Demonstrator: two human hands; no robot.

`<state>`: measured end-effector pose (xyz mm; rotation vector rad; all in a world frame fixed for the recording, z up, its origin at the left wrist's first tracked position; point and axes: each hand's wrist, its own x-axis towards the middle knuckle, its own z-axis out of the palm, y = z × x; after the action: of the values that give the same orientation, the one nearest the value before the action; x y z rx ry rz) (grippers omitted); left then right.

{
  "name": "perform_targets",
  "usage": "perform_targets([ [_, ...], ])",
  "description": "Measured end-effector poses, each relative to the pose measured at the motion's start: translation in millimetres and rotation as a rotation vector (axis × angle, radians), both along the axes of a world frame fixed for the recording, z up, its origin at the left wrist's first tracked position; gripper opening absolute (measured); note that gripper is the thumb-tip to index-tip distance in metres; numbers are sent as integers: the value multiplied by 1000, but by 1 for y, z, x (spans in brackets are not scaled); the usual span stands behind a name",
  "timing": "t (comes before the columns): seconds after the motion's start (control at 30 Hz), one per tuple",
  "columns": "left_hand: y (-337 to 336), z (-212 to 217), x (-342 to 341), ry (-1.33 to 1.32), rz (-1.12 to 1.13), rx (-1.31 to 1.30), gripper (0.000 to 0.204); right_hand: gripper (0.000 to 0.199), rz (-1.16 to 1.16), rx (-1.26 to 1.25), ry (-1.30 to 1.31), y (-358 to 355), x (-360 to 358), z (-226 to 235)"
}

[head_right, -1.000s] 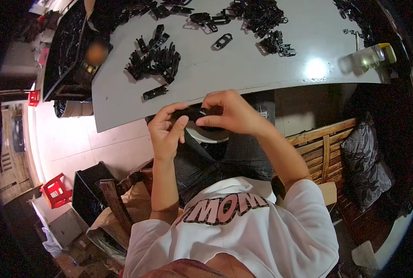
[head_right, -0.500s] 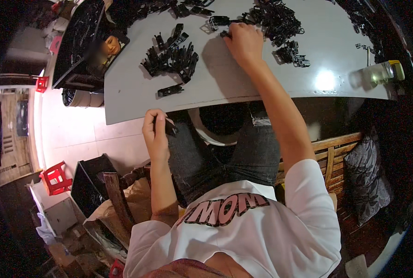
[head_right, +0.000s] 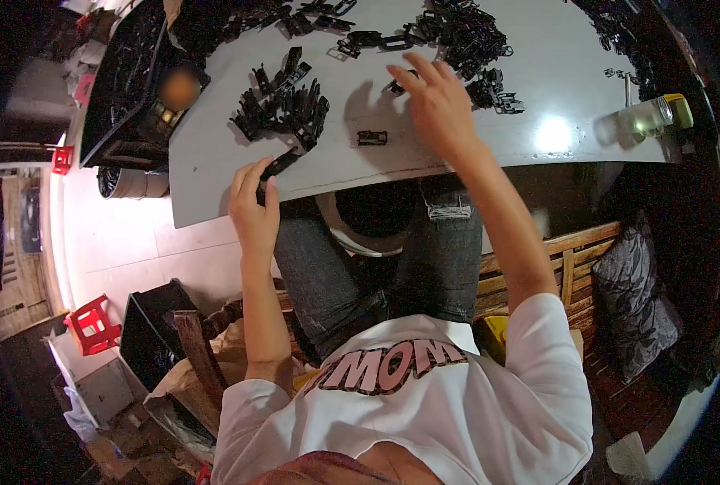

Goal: Assembling small black plastic and metal hardware components on a workbench.

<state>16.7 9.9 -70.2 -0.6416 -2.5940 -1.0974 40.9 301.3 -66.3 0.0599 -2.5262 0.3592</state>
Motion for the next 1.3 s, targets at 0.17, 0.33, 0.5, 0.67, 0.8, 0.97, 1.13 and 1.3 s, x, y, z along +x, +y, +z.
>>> perform_targets([
  [0.17,0,2,12,-143,-117,220,17,24,66,-101,-185,0,2,-3],
  [0.33,11,-3,15,-294,-143,311,14,25,151,-180,-133,-39,26,11],
  [0.5,28,-3,20,-410,-121,415,13,25,149,-134,-139,-44,26,3],
  [0.67,38,-5,17,-466,-80,449,15,27,107,-97,-220,-50,25,-2],
  [0.8,45,-5,18,-477,-31,446,15,28,258,-403,-310,-59,32,4],
  [0.97,50,-2,19,-305,-13,387,12,30,383,-407,-330,-77,38,17],
  [1.13,61,5,29,-310,4,345,14,33,364,-280,-232,-85,45,17],
  [1.3,55,4,29,-431,-178,460,25,27,312,-461,-199,-83,52,20],
])
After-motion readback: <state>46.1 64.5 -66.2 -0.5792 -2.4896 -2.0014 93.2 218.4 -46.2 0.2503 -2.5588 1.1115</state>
